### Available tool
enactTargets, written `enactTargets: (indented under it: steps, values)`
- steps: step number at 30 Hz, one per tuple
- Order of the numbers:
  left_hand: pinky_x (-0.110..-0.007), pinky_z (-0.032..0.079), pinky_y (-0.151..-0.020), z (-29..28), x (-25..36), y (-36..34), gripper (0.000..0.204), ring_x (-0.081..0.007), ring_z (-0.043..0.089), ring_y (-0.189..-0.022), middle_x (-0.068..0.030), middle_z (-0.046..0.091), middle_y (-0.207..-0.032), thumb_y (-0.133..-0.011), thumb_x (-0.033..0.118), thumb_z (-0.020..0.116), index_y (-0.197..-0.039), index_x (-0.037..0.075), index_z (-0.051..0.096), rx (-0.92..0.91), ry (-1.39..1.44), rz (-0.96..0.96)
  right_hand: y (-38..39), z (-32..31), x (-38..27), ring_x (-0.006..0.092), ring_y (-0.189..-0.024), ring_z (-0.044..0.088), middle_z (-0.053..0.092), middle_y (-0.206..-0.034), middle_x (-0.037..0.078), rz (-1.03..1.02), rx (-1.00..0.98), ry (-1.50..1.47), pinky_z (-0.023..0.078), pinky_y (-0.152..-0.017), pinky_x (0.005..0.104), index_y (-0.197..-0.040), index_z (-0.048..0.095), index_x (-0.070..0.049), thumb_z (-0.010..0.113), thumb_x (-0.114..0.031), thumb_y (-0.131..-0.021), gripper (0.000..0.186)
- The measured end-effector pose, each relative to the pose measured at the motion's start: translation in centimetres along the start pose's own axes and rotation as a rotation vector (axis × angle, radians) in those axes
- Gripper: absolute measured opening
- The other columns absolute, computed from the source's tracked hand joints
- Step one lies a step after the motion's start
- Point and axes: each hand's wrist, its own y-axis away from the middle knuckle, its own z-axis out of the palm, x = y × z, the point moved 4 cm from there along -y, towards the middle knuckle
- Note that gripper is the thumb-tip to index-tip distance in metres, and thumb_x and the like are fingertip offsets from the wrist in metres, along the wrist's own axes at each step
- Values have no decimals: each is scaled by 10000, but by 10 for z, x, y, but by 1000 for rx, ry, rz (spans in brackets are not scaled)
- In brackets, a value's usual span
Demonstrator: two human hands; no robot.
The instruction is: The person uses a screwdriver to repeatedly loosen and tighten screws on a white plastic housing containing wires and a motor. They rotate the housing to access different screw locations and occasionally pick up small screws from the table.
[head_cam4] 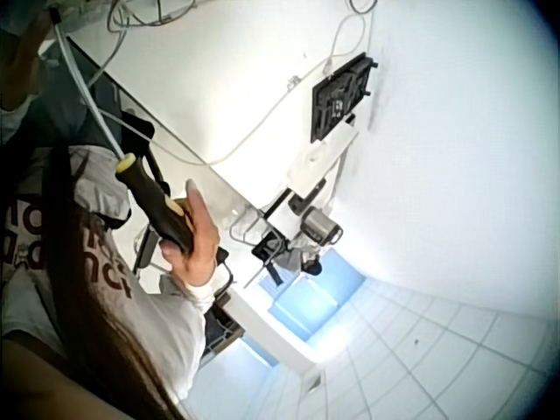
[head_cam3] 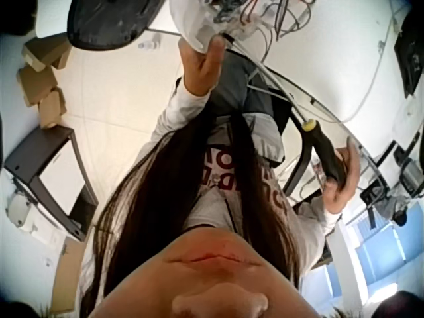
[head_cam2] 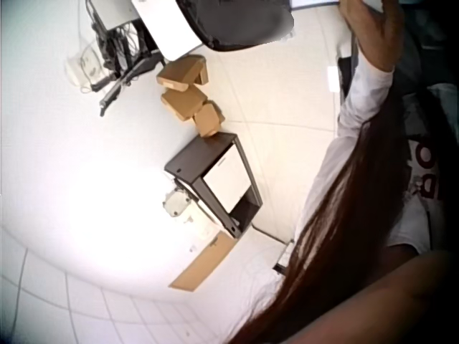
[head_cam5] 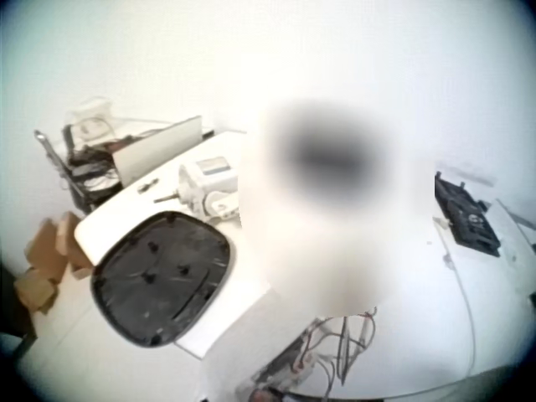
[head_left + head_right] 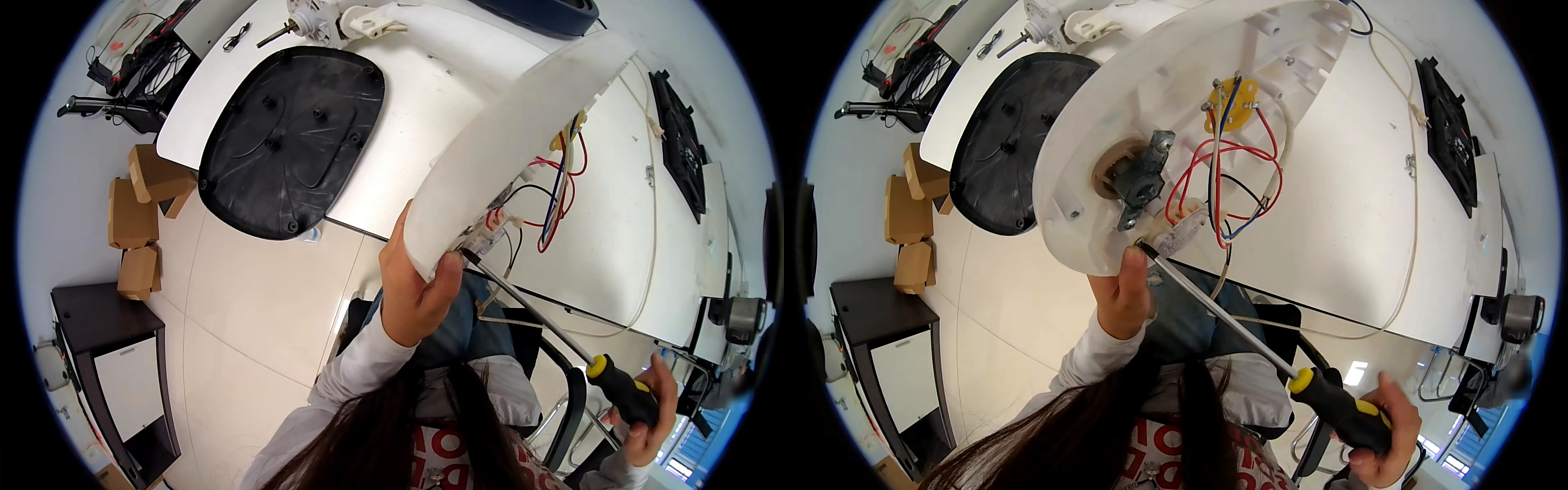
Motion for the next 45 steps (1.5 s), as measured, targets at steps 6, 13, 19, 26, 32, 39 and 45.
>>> enactTargets:
  steps: [6,13,19,26,32,39,45]
  values:
    - [-338,412,-852,-4,-2,-1,366,-317,548,-998,-213,527,-1118,-805,84,498,-1144,-53,492,3,11,74,9,9,15,163,-582,542,414,-975,167,-220,-34,130,462,-555,254,-1250,361,54,503,-459,-851,665]
    - [-322,419,-811,-8,-8,-5,395,-274,565,-934,-194,557,-1054,-858,172,486,-1168,-71,462,-98,-32,91,7,22,-8,231,-761,518,374,-990,185,-289,13,274,483,-556,293,-1195,428,-38,538,-231,-838,421]
    - [-296,410,-788,-9,-12,-4,404,-211,547,-889,-155,578,-996,-868,177,479,-1173,-87,448,-47,18,91,7,32,-7,251,-697,571,498,-887,162,-393,124,426,470,-552,291,-1009,584,-69,751,-104,-646,401]
    - [-303,325,-938,-9,1,1,510,-224,432,-1127,-164,421,-1264,-868,129,462,-1304,-71,290,-43,40,-163,1,59,-23,226,-818,565,417,-993,53,-795,206,584,526,-553,243,-875,701,-190,794,-21,-529,396]
    - [-298,368,-863,-13,9,46,422,-175,421,-1044,-123,381,-1211,-851,87,483,-1236,-4,335,268,63,22,5,65,-24,228,-888,535,422,-1014,15,-844,296,716,519,-588,250,-872,703,-228,757,-46,-590,340]
    - [-234,403,-710,43,44,85,470,-108,494,-813,-53,522,-893,-818,439,588,-1006,21,482,-406,503,-577,12,78,-29,234,-919,518,421,-1053,10,-837,350,711,493,-713,242,-899,706,-232,735,-70,-633,313]
    - [-232,413,-742,52,45,90,447,-102,528,-829,-45,545,-878,-751,374,701,-971,24,529,-496,654,-735,14,82,-30,231,-912,507,425,-1099,9,-786,292,648,485,-716,229,-909,705,-230,734,-100,-632,306]
